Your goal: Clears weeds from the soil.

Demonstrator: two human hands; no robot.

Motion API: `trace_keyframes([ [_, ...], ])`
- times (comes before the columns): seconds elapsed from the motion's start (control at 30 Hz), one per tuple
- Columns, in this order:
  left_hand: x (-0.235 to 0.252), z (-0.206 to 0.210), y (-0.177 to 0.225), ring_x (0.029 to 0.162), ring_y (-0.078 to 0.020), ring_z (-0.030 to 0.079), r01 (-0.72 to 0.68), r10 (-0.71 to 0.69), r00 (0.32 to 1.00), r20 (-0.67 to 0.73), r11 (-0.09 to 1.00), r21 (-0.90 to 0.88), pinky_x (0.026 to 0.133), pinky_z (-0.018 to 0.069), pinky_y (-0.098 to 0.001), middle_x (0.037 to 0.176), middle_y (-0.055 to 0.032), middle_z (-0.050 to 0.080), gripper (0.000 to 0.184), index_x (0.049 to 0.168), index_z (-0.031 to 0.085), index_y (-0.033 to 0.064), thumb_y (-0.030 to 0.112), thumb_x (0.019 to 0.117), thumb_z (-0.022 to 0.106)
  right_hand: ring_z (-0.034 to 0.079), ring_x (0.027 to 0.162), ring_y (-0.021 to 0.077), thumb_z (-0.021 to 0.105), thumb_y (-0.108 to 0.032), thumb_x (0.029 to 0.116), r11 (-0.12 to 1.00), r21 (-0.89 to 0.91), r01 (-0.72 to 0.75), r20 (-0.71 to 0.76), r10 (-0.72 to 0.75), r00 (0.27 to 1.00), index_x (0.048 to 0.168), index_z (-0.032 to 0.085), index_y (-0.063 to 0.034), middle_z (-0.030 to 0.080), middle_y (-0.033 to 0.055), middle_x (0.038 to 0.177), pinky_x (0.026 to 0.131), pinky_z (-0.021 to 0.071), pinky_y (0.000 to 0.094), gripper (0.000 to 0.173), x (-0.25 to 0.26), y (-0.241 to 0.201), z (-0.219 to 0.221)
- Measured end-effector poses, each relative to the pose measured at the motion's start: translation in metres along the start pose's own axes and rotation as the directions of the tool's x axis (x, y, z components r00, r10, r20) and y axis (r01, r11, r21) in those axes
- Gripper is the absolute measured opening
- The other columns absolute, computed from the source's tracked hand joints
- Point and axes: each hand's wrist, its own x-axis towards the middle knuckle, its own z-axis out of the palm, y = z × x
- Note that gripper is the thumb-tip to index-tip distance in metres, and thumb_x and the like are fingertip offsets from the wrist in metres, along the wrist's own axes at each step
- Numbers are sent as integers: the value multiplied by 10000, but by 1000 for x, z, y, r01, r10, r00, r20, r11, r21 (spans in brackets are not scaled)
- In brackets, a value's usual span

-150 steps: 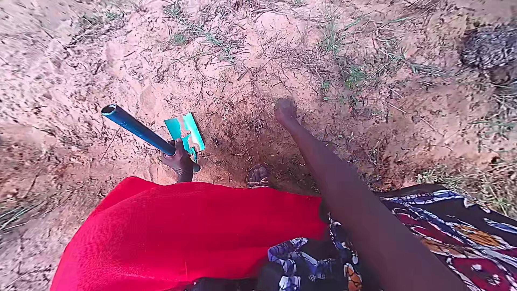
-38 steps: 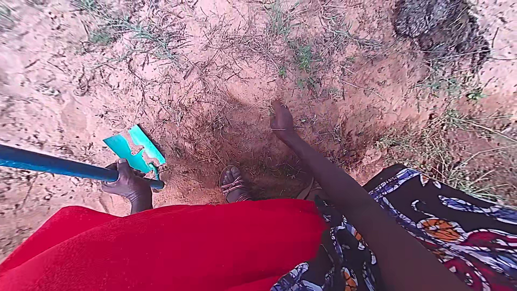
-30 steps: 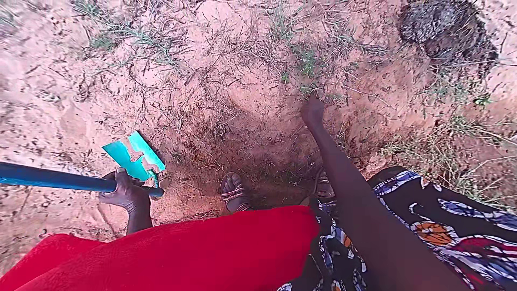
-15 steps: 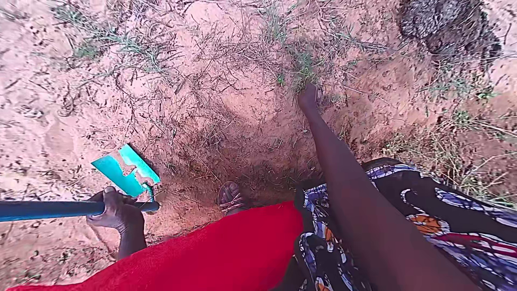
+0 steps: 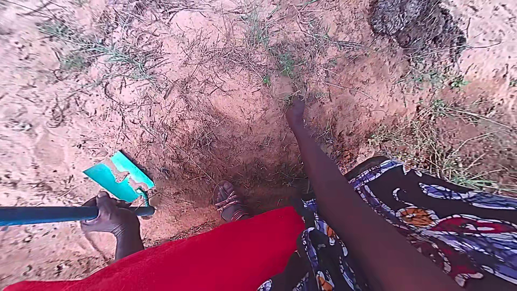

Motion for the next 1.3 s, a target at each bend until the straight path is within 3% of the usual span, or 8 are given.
trace_keyframes([
  [0.2,-1,1,3,416,-11,475,9,-9,1000,6,1000,13,423,458,-191,578,97,469,52,936,562,68,72,985,577,621,1205,410,563,-26,986,947,295,-129,-143,177,974,1273,620,94,651,309,1239,1059,467,543,316,-33,44,0],
  [0.33,0,1,3,431,-4,478,17,-18,1000,16,1000,15,431,457,-187,600,98,474,51,945,550,76,83,982,584,538,1326,340,596,-204,1048,657,683,-319,-232,609,758,1454,464,61,544,280,1417,1115,433,465,503,-23,55,-40],
  [0.43,1,-2,-1,422,-9,472,36,-36,999,27,999,6,428,456,-192,587,102,462,68,936,551,87,102,993,585,510,1379,311,587,-213,1046,605,725,-328,-305,710,635,1515,400,36,510,249,1481,1137,423,432,564,-9,69,-73],
  [0.53,11,-7,-14,429,-20,475,43,-44,998,53,999,21,442,463,-208,580,101,457,100,920,562,104,144,1010,577,554,1337,326,604,-159,1018,752,584,-305,-375,584,720,1464,471,34,577,250,1413,1118,441,454,504,13,84,-91],
  [0.67,18,-12,-28,420,-35,470,35,-34,995,90,999,-12,432,462,-212,566,85,455,103,940,544,91,129,1036,553,611,1241,400,750,-240,928,922,294,-254,-205,320,925,1344,605,22,654,271,1287,1054,468,573,513,48,94,-82],
  [0.83,-5,0,12,423,-21,444,76,-76,995,69,997,6,455,452,-204,551,86,418,129,957,527,50,77,1070,470,384,1454,487,698,-220,931,935,-272,-227,-2,236,972,1455,548,-37,509,270,1497,1099,390,658,575,46,49,-62],
  [1.13,18,-11,-26,420,-28,461,32,-33,998,55,999,9,438,459,-207,572,91,441,87,947,535,94,120,1028,552,556,1304,456,742,-86,862,965,-210,155,89,-139,986,1305,596,91,620,297,1321,1105,430,575,498,-28,32,-18],
  [1.3,8,-7,-13,422,-29,470,42,-41,996,79,999,-7,438,467,-211,578,103,446,87,928,554,111,140,1008,574,652,1178,446,621,-66,951,999,-27,-36,8,36,999,1306,625,44,681,293,1214,1001,497,608,371,-41,18,-17],
])
